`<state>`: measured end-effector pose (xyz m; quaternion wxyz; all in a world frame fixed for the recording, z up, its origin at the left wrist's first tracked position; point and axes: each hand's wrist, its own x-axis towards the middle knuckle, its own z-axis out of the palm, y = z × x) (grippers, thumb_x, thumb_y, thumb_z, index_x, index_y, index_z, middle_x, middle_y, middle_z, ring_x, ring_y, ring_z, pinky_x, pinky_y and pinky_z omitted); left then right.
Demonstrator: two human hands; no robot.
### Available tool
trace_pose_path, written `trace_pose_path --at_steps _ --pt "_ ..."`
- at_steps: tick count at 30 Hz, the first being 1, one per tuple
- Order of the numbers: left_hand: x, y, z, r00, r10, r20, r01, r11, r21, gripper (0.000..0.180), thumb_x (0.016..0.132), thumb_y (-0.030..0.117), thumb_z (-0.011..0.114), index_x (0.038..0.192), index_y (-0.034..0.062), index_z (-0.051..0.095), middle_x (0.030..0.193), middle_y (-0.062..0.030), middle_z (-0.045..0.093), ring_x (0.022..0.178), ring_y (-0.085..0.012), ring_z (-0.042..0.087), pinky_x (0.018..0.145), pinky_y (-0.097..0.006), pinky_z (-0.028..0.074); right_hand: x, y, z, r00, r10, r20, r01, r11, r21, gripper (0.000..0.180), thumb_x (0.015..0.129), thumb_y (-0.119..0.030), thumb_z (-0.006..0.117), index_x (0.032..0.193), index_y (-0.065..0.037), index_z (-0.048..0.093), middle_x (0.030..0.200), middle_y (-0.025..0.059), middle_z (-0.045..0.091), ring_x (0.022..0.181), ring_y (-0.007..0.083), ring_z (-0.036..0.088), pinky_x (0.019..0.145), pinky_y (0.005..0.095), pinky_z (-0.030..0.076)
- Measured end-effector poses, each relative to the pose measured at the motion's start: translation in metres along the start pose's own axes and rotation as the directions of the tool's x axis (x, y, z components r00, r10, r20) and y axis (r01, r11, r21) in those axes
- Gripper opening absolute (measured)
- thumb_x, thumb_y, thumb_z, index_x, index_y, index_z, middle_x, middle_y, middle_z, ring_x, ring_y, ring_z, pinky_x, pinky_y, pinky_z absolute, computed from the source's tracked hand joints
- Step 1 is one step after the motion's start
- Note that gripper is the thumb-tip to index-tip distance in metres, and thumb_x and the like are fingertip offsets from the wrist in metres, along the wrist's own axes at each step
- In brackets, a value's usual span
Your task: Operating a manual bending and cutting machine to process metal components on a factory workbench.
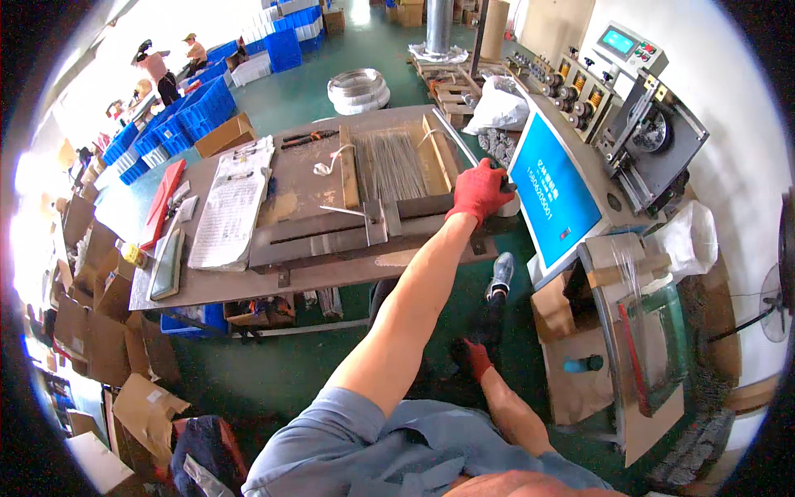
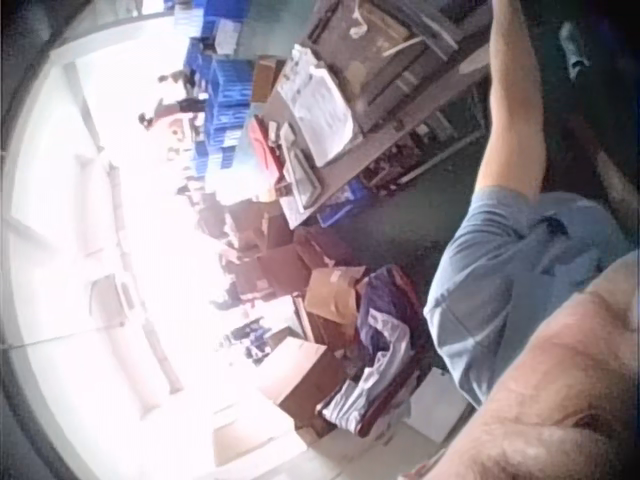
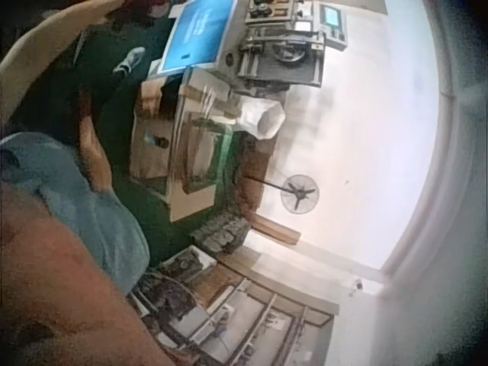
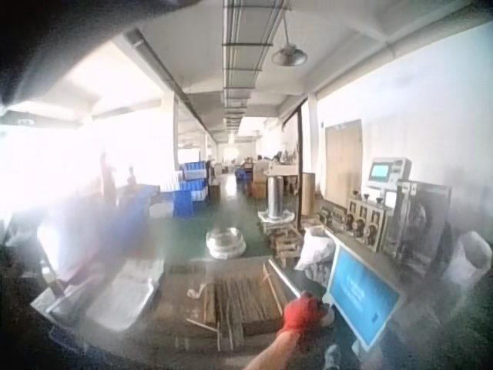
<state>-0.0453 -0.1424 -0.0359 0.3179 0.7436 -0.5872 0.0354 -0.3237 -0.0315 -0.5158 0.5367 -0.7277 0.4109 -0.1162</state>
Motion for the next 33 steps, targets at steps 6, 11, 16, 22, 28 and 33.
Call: trace_pose_path --at_steps 6,11,16,22,28,33 --pt "-0.003 -0.012 0.001 1.0 -0.002 -0.01 0.002 1.0 -0.005 0.04 0.069 0.047 0.071 0.097 0.0187 0.068 0.102 -0.0148 0.058 0.086 -0.0345 0.064 0.073 -0.047 0.052 -0.003 -0.009 0.002 0.939 -0.343 0.036 0.29 0.73 -0.619 0.036 0.076 -0.023 0.069 0.11 -0.014 0.064 0.11 0.0125 0.064 0.098 0.0328 0.061 0.081 0.0414 0.05" --pt "-0.004 -0.009 0.0 1.0 0.0 -0.028 -0.001 0.999 -0.034 0.038 0.069 0.045 0.072 0.094 0.0165 0.068 0.101 -0.0156 0.058 0.086 -0.0355 0.064 0.073 -0.047 0.052 0.001 -0.001 -0.006 0.995 -0.076 0.063 0.096 0.888 -0.449 0.038 0.075 -0.021 0.069 0.111 -0.012 0.063 0.108 0.0147 0.064 0.098 0.0328 0.061 0.083 0.0416 0.05" --pt "-0.004 -0.009 0.002 0.999 0.029 -0.042 -0.032 0.997 -0.071 0.038 0.066 0.041 0.075 0.095 0.0165 0.068 0.101 -0.0142 0.058 0.088 -0.0352 0.063 0.076 -0.046 0.052 -0.021 -0.029 -0.025 1.0 0.019 0.008 -0.016 0.964 -0.265 0.054 0.067 -0.019 0.074 0.118 -0.011 0.059 0.108 0.0154 0.063 0.097 0.0335 0.061 0.085 0.043 0.05" --pt "-0.006 -0.017 -0.003 1.0 0.021 -0.022 -0.022 0.996 -0.09 0.04 0.068 0.042 0.072 0.098 0.0172 0.069 0.106 -0.0123 0.059 0.09 -0.0347 0.063 0.079 -0.044 0.052 -0.051 -0.09 -0.031 0.961 -0.27 0.062 0.263 0.816 -0.515 0.079 0.061 -0.015 0.077 0.134 -0.012 0.046 0.111 0.0207 0.059 0.103 0.0367 0.057 0.086 0.0455 0.048" --pt "0.0 -0.008 0.003 0.999 0.036 -0.019 -0.037 0.998 -0.052 0.045 0.066 0.045 0.071 0.103 0.0187 0.07 0.104 -0.0136 0.059 0.093 -0.032 0.063 0.08 -0.043 0.052 -0.013 0.017 -0.001 0.99 0.141 -0.015 -0.137 0.976 0.169 0.064 0.069 -0.018 0.073 0.129 -0.013 0.052 0.106 0.019 0.062 0.099 0.0381 0.057 0.081 0.0463 0.049" --pt "-0.001 -0.013 0.002 1.0 0.008 0.011 -0.007 0.999 -0.037 0.044 0.065 0.044 0.07 0.101 0.0181 0.071 0.106 -0.0136 0.06 0.093 -0.0322 0.063 0.081 -0.043 0.052 -0.011 0.006 0.006 0.909 -0.414 -0.059 0.318 0.775 -0.546 0.035 0.078 -0.019 0.068 0.111 -0.009 0.06 0.097 0.0158 0.066 0.086 0.0396 0.061 0.072 0.0466 0.048"
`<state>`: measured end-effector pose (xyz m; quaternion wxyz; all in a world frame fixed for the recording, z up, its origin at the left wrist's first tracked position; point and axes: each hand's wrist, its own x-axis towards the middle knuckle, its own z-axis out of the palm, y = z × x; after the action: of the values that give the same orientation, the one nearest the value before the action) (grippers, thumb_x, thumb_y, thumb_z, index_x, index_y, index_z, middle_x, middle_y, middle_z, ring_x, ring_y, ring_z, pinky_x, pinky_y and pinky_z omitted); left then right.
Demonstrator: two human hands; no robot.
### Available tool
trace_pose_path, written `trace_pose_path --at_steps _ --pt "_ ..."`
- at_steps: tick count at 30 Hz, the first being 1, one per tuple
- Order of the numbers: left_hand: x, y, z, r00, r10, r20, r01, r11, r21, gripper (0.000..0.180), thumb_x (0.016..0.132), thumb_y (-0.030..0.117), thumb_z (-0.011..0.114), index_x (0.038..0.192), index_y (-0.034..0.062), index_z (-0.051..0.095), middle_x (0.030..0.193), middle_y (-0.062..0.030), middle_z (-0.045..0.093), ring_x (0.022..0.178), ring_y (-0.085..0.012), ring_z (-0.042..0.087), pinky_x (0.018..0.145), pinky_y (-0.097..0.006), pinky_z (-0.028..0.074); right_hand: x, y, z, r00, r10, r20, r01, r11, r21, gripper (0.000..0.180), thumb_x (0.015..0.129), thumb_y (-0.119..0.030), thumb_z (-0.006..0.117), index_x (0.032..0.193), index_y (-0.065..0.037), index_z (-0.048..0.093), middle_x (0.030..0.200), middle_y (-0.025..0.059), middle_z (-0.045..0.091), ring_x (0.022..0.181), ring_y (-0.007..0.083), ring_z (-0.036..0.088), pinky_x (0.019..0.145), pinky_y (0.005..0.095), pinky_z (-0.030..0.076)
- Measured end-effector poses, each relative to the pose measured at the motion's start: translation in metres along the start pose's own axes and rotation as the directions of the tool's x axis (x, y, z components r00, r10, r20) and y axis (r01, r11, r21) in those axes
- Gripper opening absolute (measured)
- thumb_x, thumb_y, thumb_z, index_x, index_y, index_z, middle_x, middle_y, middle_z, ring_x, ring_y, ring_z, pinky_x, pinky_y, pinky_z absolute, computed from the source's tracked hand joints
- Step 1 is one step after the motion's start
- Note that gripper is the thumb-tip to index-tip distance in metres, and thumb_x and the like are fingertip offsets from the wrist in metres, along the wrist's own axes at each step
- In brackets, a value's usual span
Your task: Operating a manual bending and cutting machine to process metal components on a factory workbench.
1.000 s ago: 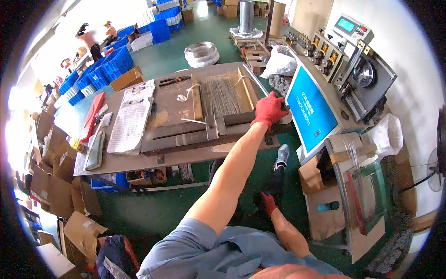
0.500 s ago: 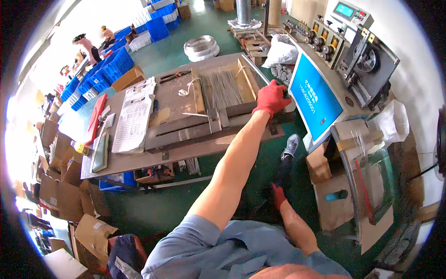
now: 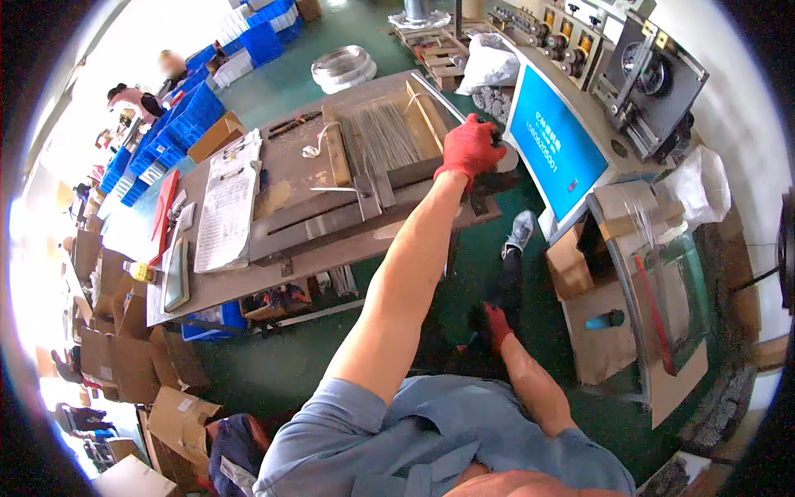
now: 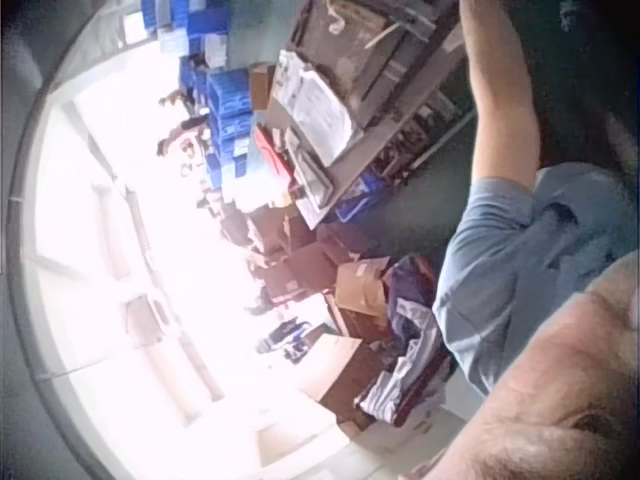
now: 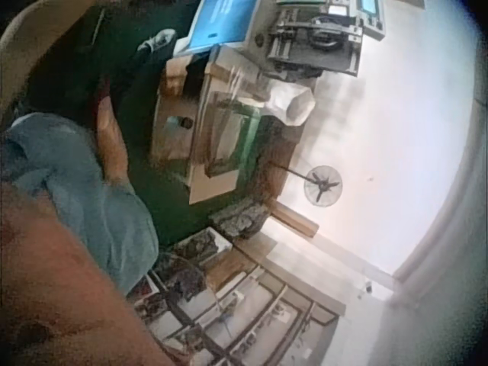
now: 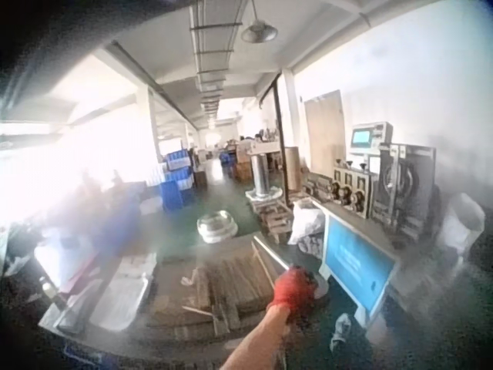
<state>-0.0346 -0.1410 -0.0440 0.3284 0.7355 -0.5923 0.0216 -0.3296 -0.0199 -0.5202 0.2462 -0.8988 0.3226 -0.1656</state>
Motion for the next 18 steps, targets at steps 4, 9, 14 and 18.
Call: trace_pose_path --at_steps 4,9,14,18 --pt "-0.002 -0.005 0.002 1.0 -0.019 -0.025 0.019 1.0 0.002 0.037 0.067 0.039 0.069 0.099 0.0194 0.071 0.108 -0.0129 0.06 0.093 -0.0322 0.063 0.08 -0.043 0.052 0.001 0.004 0.007 0.992 -0.127 -0.018 0.125 0.989 -0.085 0.029 0.081 -0.019 0.064 0.109 -0.009 0.062 0.097 0.0154 0.066 0.088 0.037 0.062 0.073 0.0462 0.048" --pt "0.008 0.017 0.012 0.994 0.033 -0.101 -0.033 0.999 -0.002 0.027 0.072 0.032 0.065 0.096 0.0208 0.071 0.105 -0.012 0.06 0.09 -0.0325 0.064 0.077 -0.044 0.052 -0.011 0.063 0.05 0.997 -0.027 -0.078 0.029 0.999 0.03 0.028 0.081 -0.02 0.059 0.108 -0.013 0.063 0.105 0.013 0.065 0.091 0.0339 0.062 0.072 0.0449 0.05" --pt "-0.002 -0.009 0.01 0.995 0.006 -0.101 -0.002 0.999 0.038 0.028 0.072 0.033 0.065 0.096 0.021 0.071 0.102 -0.0129 0.06 0.088 -0.0327 0.064 0.075 -0.044 0.053 -0.013 0.033 0.012 0.983 0.09 0.163 -0.138 0.94 0.313 0.035 0.08 -0.02 0.061 0.114 -0.012 0.06 0.11 0.0137 0.063 0.093 0.0374 0.061 0.075 0.0453 0.05" --pt "-0.008 -0.02 0.007 0.992 -0.003 -0.124 0.008 0.999 0.04 0.026 0.074 0.032 0.064 0.096 0.0208 0.071 0.102 -0.0138 0.06 0.087 -0.0338 0.064 0.075 -0.045 0.053 0.029 -0.044 -0.025 0.567 0.66 0.493 -0.796 0.286 0.533 0.028 0.088 -0.025 0.061 0.108 -0.006 0.061 0.107 0.0148 0.064 0.091 0.0331 0.062 0.077 0.046 0.05"
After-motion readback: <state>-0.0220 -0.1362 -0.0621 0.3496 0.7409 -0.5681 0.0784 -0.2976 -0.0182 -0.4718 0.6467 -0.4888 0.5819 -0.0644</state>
